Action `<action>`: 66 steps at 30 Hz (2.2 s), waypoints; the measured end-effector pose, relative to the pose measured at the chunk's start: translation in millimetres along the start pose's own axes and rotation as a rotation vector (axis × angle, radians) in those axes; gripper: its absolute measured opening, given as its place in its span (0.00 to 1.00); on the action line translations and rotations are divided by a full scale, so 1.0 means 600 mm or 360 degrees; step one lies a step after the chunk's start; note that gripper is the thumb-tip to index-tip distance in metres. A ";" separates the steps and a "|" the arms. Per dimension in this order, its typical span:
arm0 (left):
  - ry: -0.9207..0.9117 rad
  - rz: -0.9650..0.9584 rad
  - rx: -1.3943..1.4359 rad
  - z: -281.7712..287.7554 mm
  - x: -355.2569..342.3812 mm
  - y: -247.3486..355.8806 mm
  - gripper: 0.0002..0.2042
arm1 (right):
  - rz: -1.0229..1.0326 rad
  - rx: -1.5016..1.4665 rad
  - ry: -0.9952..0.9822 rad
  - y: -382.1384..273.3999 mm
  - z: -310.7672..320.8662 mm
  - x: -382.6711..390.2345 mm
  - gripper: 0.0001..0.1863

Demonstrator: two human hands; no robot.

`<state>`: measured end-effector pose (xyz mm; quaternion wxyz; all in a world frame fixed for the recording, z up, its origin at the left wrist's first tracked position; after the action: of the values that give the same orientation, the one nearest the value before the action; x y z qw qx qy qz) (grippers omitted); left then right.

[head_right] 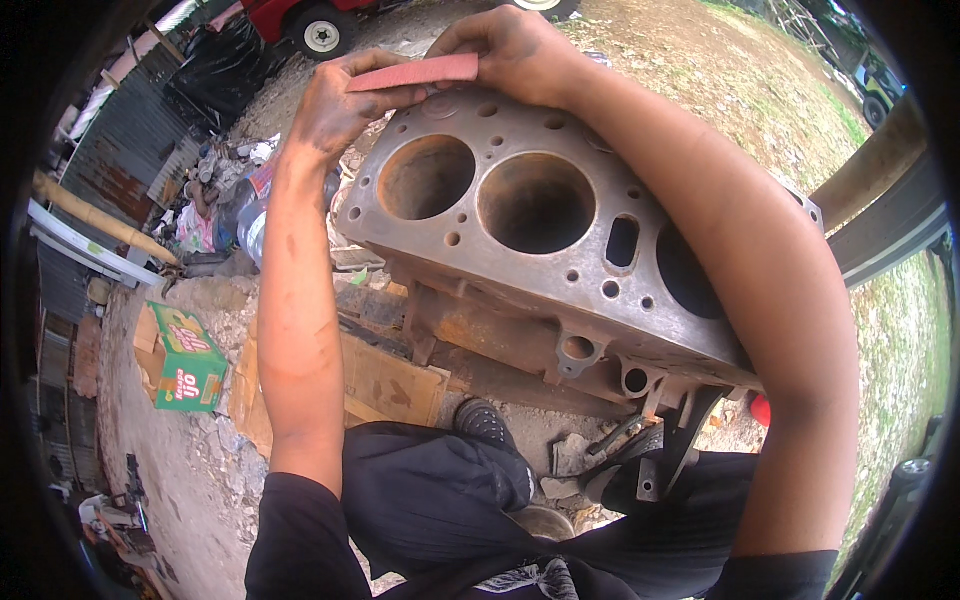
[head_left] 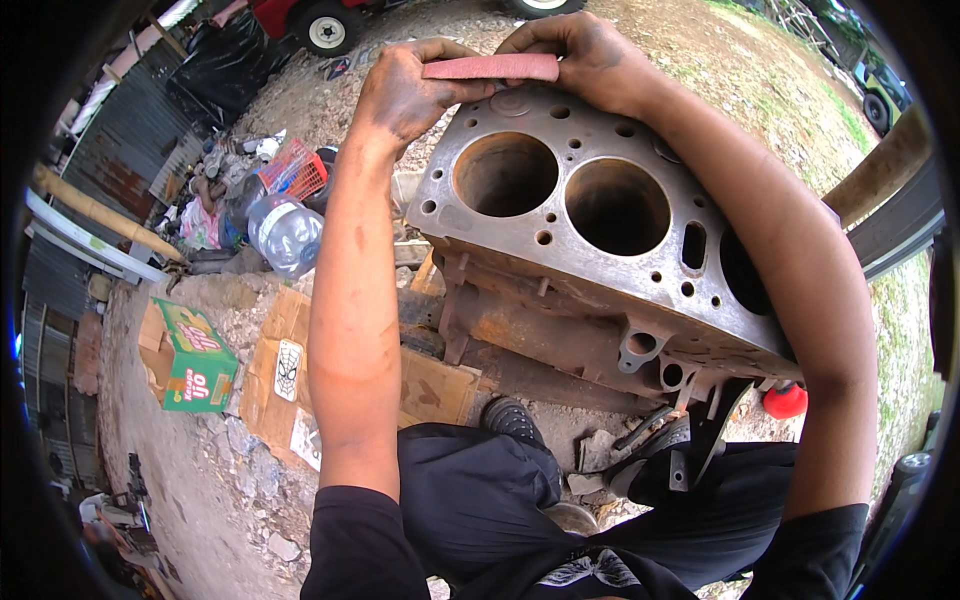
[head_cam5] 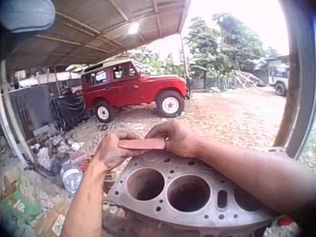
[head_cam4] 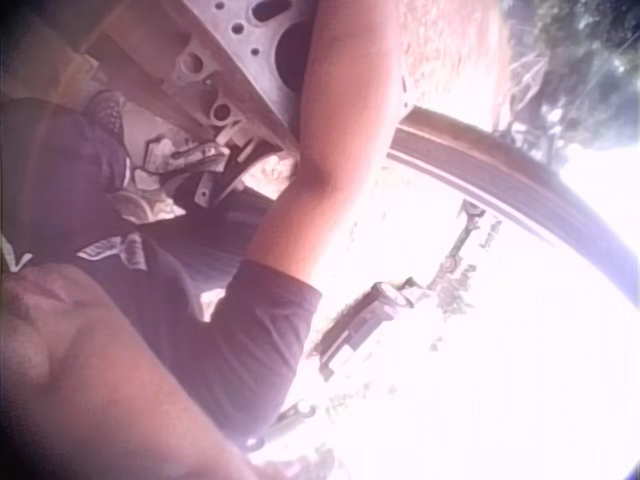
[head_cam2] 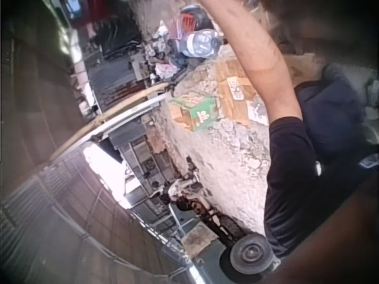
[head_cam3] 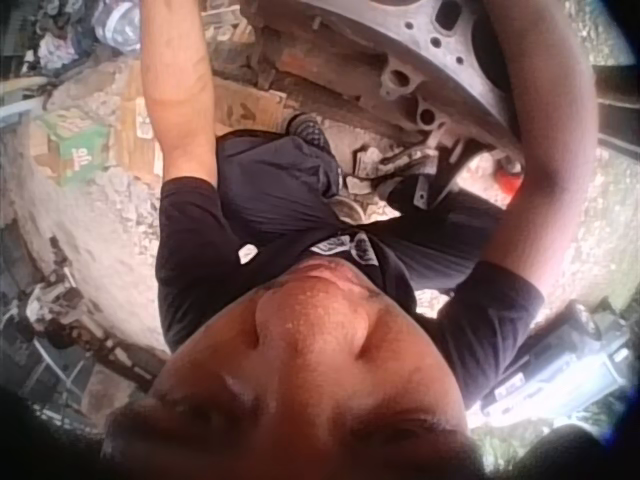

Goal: The person sands the top surface of an engine block using a sanding block. They move the sanding block across the flat deck and around the cylinder openings, applying pressure to smooth the metal surface.

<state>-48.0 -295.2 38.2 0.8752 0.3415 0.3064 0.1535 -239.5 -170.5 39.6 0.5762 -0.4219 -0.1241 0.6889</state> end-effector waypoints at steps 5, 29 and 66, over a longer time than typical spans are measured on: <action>-0.0038 0.0038 -0.0042 -0.008 -0.001 0.016 0.12 | 0.0073 0.0025 -0.0037 0.015 0.004 -0.004 0.14; -0.0181 0.0247 -0.0268 0.017 -0.005 0.043 0.16 | 0.0040 -0.0068 -0.0131 0.014 0.001 -0.004 0.13; -0.0236 0.0291 -0.0091 0.001 -0.018 0.018 0.15 | -0.0008 0.0054 -0.0081 0.025 0.010 0.001 0.10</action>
<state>-56.6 -293.0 51.0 0.8872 0.3532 0.2039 0.2156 -254.3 -172.6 32.9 0.5817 -0.3943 -0.1281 0.6998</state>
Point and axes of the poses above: each hand's wrist, its own x-axis away from the middle knuckle, its own z-axis out of the back of the hand, y = z × x, the point moved 3 cm from there along -x, towards the middle knuckle, and after that the axes turned 2 degrees about y, right-handed, at the moved point
